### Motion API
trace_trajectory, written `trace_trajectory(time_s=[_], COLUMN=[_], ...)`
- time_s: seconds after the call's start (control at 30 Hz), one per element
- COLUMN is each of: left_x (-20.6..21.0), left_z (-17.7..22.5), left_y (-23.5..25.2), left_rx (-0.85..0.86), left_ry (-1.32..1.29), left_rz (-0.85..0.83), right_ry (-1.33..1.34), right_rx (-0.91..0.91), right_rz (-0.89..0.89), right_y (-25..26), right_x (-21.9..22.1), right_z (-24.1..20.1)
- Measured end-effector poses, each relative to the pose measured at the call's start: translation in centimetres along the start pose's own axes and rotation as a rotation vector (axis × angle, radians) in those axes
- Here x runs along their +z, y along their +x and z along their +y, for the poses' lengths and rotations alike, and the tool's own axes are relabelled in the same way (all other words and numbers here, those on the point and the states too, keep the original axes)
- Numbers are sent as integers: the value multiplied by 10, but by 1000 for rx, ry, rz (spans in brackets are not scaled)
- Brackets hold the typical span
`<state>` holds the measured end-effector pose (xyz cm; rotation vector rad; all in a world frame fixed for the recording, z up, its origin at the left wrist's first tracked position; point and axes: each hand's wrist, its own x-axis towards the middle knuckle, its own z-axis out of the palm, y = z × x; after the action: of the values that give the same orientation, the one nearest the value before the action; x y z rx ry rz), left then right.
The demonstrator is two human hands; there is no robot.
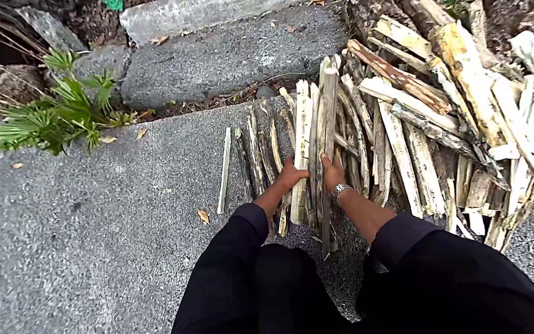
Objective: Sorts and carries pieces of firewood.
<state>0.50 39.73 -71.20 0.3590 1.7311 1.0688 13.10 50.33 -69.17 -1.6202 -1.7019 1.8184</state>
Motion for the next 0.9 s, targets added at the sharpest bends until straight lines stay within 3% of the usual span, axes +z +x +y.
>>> trace_trajectory(time_s=[0.1,0.2,0.3,0.4,0.47,0.53,0.63,0.7,0.8,0.9], left_x=[-51,-115,-169,-197,-192,-169,-142,-144,-148,-135], left_z=[-9,-7,0,-29,-77,-111,-102,-99,-62,-14], left_y=[-44,-87,-112,-100,-78,-56,-46,-45,-51,-52], left_rx=[86,117,-7,-135,-158,-200,-416,-504,-514,-113], left_ry=[-25,-40,60,170,317,494,652,720,859,880], left_rz=[121,247,371,422,419,481,556,518,500,571], right_ry=[-2,49,101,-202,-452,-595,-673,-695,-796,-992], right_rx=[-153,-160,-79,0,15,-34,-117,-155,-140,-122], right_rz=[-145,-344,-531,-688,-664,-424,57,251,278,116], right_y=[-23,-53,-65,-62,-61,-47,5,48,101,131], right_x=[44,100,159,187,175,147,97,62,8,-27], right_z=[-18,-44,-47,-40,-35,-32,-8,4,-9,-21])
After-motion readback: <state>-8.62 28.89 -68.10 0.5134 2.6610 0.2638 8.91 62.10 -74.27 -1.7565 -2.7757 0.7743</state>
